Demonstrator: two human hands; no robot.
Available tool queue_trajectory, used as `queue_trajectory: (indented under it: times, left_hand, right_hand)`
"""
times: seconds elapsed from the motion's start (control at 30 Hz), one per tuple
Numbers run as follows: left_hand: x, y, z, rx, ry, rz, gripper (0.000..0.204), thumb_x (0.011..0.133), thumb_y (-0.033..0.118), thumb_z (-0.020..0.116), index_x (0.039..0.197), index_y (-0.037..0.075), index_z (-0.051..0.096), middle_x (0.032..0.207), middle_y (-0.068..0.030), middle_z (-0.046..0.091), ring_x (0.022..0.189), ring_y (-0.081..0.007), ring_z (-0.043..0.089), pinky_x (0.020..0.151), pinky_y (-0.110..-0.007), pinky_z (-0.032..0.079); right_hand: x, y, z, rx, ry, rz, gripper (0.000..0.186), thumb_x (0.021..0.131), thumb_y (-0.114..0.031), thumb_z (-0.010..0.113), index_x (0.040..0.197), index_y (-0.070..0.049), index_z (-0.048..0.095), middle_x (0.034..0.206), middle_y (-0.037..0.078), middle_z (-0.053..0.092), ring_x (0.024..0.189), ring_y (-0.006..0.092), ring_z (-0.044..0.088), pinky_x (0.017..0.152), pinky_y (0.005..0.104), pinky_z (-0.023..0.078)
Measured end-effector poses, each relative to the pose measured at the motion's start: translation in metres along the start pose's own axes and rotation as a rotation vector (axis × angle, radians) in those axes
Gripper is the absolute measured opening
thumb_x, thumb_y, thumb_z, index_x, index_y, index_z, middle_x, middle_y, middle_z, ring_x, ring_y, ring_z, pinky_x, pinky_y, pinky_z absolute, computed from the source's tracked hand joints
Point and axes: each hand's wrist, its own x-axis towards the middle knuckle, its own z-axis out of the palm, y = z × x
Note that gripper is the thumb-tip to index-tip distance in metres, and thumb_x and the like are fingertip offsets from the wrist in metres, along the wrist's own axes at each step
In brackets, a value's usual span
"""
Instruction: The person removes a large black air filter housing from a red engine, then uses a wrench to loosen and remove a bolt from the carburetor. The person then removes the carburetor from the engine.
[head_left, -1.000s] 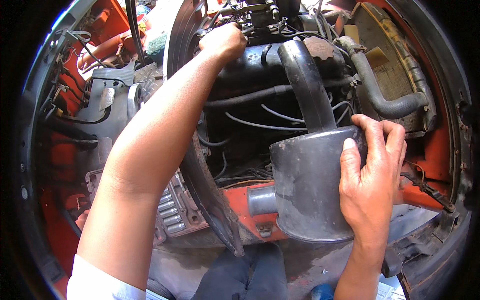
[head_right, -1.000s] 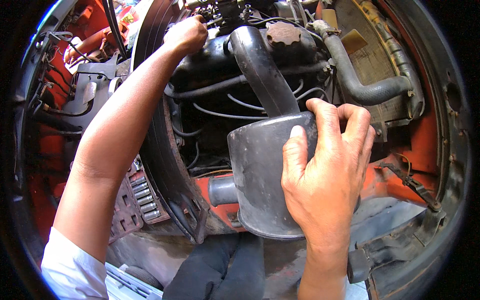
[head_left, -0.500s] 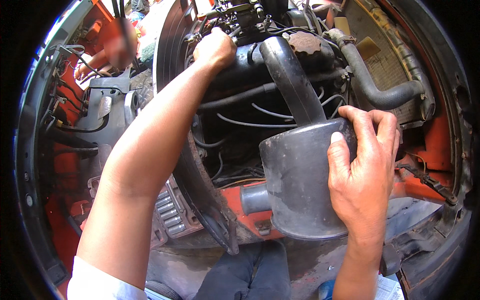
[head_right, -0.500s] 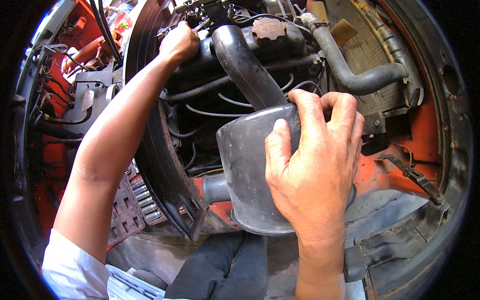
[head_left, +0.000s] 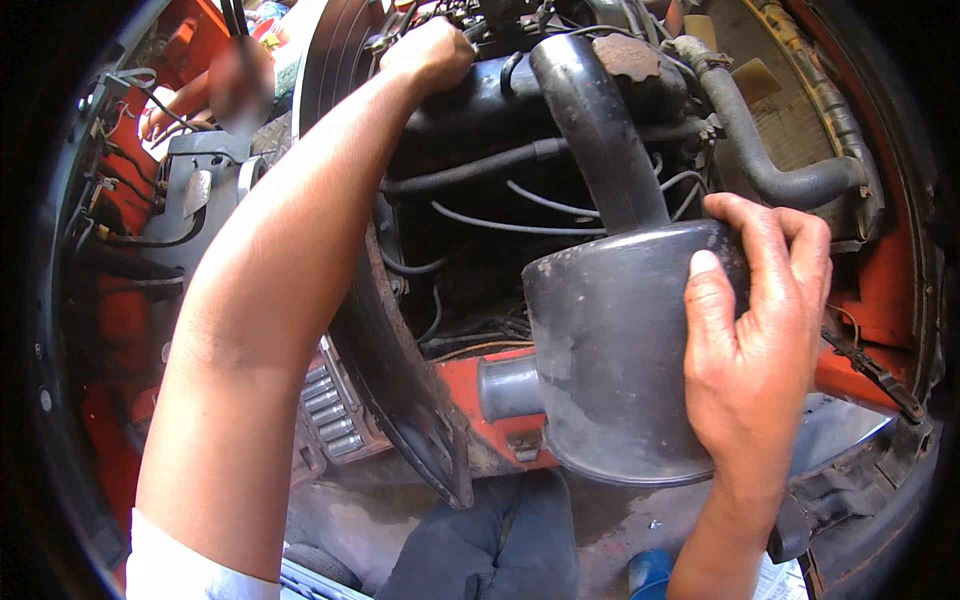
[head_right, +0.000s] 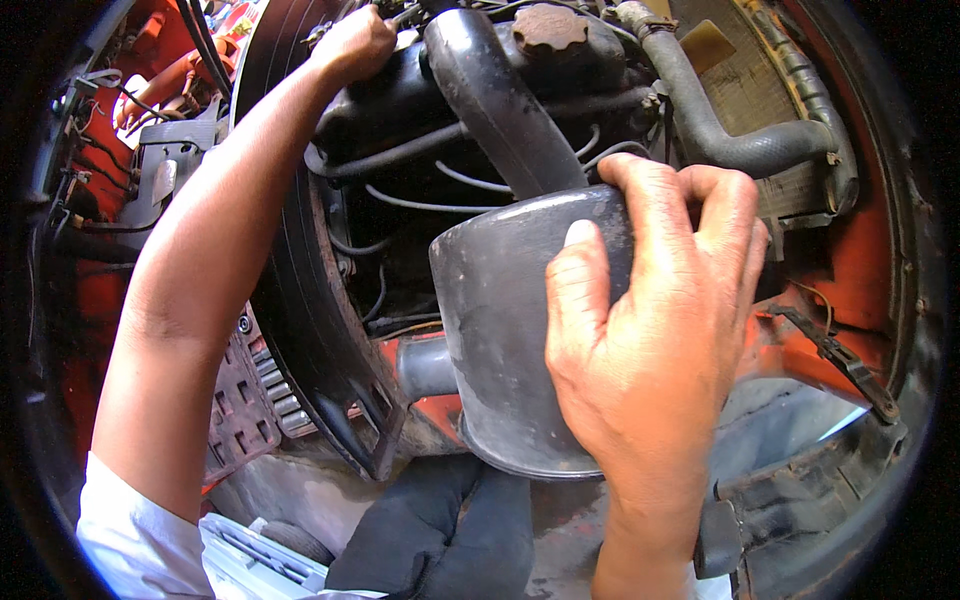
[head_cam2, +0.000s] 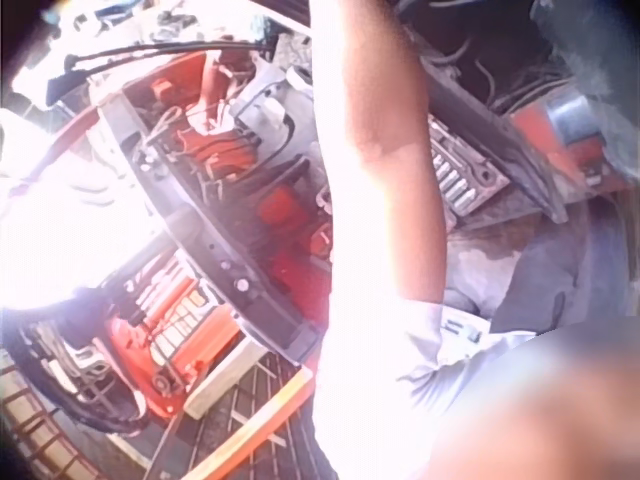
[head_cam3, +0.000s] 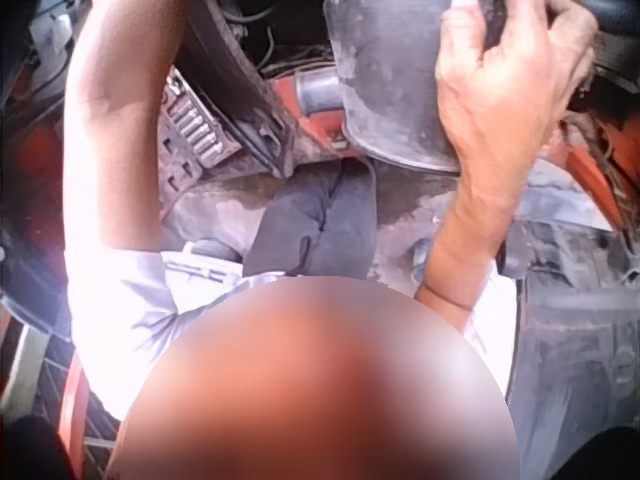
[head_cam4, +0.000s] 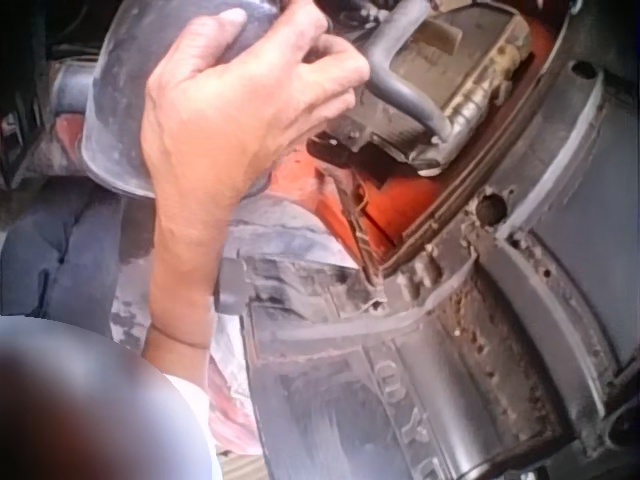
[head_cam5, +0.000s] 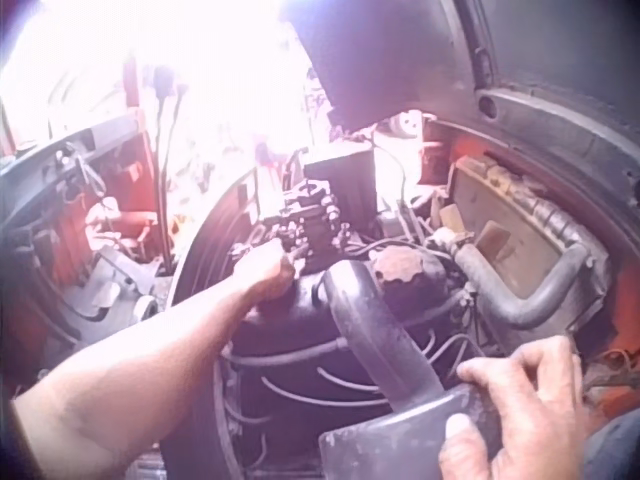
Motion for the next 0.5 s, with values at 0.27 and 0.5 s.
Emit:
queue_trajectory:
  times: [0.27,0.5]
  left_hand:
    - [-0.007,-0.003,0.000,-0.636,0.081,-0.409,0.037,0.098,0.023,0.053,0.117,0.001,0.076,0.121,-0.0219,0.075,0.116,-0.0359,0.072,0.102,-0.047,0.055]
    - [-0.017,0.033,-0.022,-0.575,0.091,-0.511,0.038,0.097,0.024,0.057,0.125,0.005,0.074,0.126,-0.0185,0.074,0.121,-0.0340,0.070,0.103,-0.046,0.055]
  right_hand:
    - [-0.002,-0.004,0.000,-0.025,-0.024,-0.002,0.032,0.098,-0.013,0.060,0.128,-0.005,0.067,0.123,0.013,0.056,0.120,0.0306,0.057,0.109,0.0424,0.043]
    - [0.001,-0.007,0.000,0.014,-0.015,-0.003,0.034,0.094,-0.011,0.062,0.127,-0.004,0.067,0.121,0.015,0.055,0.119,0.0323,0.055,0.108,0.0437,0.043]
